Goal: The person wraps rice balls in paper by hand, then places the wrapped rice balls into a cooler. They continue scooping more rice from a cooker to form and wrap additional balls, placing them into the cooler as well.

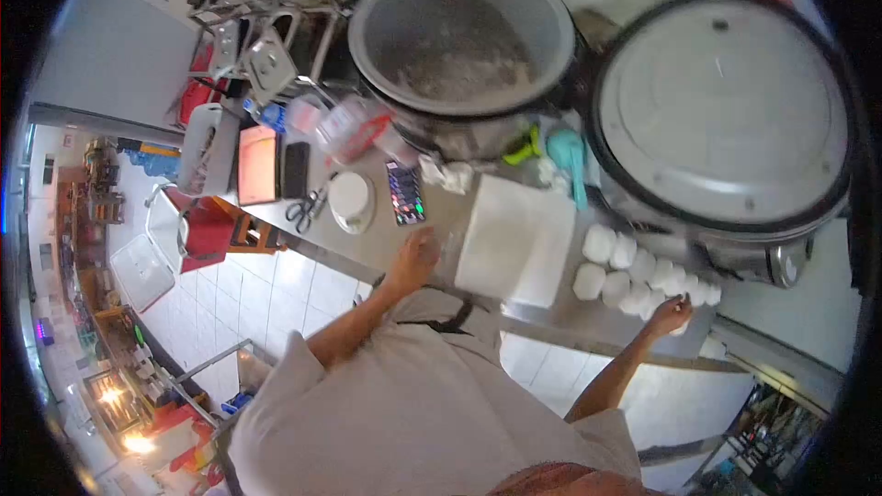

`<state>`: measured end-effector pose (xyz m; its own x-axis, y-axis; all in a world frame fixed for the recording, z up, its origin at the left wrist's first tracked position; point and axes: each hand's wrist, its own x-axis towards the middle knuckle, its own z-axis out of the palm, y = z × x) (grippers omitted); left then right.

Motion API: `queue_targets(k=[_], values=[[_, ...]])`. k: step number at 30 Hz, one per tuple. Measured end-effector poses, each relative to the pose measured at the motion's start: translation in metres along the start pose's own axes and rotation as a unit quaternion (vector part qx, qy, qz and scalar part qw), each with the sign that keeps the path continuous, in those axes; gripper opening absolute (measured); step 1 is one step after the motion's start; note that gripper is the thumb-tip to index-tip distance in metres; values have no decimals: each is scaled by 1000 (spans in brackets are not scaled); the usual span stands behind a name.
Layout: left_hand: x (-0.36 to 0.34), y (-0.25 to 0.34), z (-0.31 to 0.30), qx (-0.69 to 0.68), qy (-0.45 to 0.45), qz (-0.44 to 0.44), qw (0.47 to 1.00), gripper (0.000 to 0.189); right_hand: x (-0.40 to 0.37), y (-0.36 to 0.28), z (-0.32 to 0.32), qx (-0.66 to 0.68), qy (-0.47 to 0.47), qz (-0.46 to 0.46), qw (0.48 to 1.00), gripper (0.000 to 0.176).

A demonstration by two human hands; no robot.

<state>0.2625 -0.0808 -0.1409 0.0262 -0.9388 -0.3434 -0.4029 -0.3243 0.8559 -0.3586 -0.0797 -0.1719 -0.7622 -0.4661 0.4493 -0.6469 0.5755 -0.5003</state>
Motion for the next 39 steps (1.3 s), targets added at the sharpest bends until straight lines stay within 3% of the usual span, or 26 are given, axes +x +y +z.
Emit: queue_targets(k=[1,2,3,5,6,7,8,9,10,12,13,14,15,16,17,19,25,27,29,31,33,35,36,37,38,39], values=[[4,-2,-18,-30,16,-9,999,48,-32,8,25,133,-67,-117,982,30],[7,-5,-35,-46,49,5,998,48,-81,-94,6,235,-205,-36,950,30],[10,-9,-50,-62,77,21,995,47,-120,-188,-15,279,-329,-36,901,26],[30,-5,-83,-87,108,35,990,46,-155,-346,-78,314,-507,-192,780,19],[34,6,-99,-96,112,28,989,45,-152,-405,-100,348,-540,-253,724,17],[40,13,-115,-103,109,20,988,44,-144,-448,-107,376,-494,-304,722,16],[45,12,-129,-114,104,35,987,41,-131,-474,-106,436,-565,-254,652,11],[50,14,-143,-128,98,31,986,40,-114,-498,-105,388,-633,-302,599,10],[53,16,-154,-147,96,26,984,39,-106,-513,-100,272,-722,-271,575,21],[64,4,-170,-170,105,26,979,37,-116,-487,-51,-3,-736,-276,618,32],[68,-4,-178,-170,96,38,980,37,-124,-452,-13,-214,-643,-300,671,37],[72,-11,-183,-173,93,49,979,37,-128,-389,43,-257,-524,-302,754,40],[80,-15,-185,-178,93,58,978,36,-131,-327,99,-287,-402,-279,824,44],[87,-8,-191,-169,62,28,983,35,-133,-348,105,-231,-399,-135,877,47],[94,-6,-192,-182,34,34,982,34,-135,-337,126,-254,-380,-165,874,54],[115,-4,-194,-199,-12,47,979,34,-142,-314,162,-238,-362,-114,894,60],[149,27,-208,-170,-36,112,978,38,-157,-228,208,-203,-262,-25,943,52],[157,38,-211,-165,-20,136,977,41,-175,-298,125,-40,-213,-136,967,46],[160,45,-210,-141,8,175,974,45,-205,-298,68,-76,-82,-116,987,40],[162,46,-200,-132,26,187,973,58,-217,-340,-10,62,-114,75,989,35],[163,54,-191,-123,38,189,974,73,-203,-404,-65,49,-98,-45,993,28],[167,70,-184,-110,42,194,974,89,-179,-480,-84,43,-155,-145,976,24],[167,70,-179,-83,24,194,977,115,-165,-526,-88,38,-192,-185,963,23],[165,74,-175,-79,19,187,979,120,-160,-587,-84,20,-248,-204,947,22],[165,80,-170,-75,16,183,980,126,-153,-627,-66,-20,-217,-379,899,27],[170,84,-167,-71,20,183,980,131,-147,-649,-52,-75,-305,-363,877,34]])
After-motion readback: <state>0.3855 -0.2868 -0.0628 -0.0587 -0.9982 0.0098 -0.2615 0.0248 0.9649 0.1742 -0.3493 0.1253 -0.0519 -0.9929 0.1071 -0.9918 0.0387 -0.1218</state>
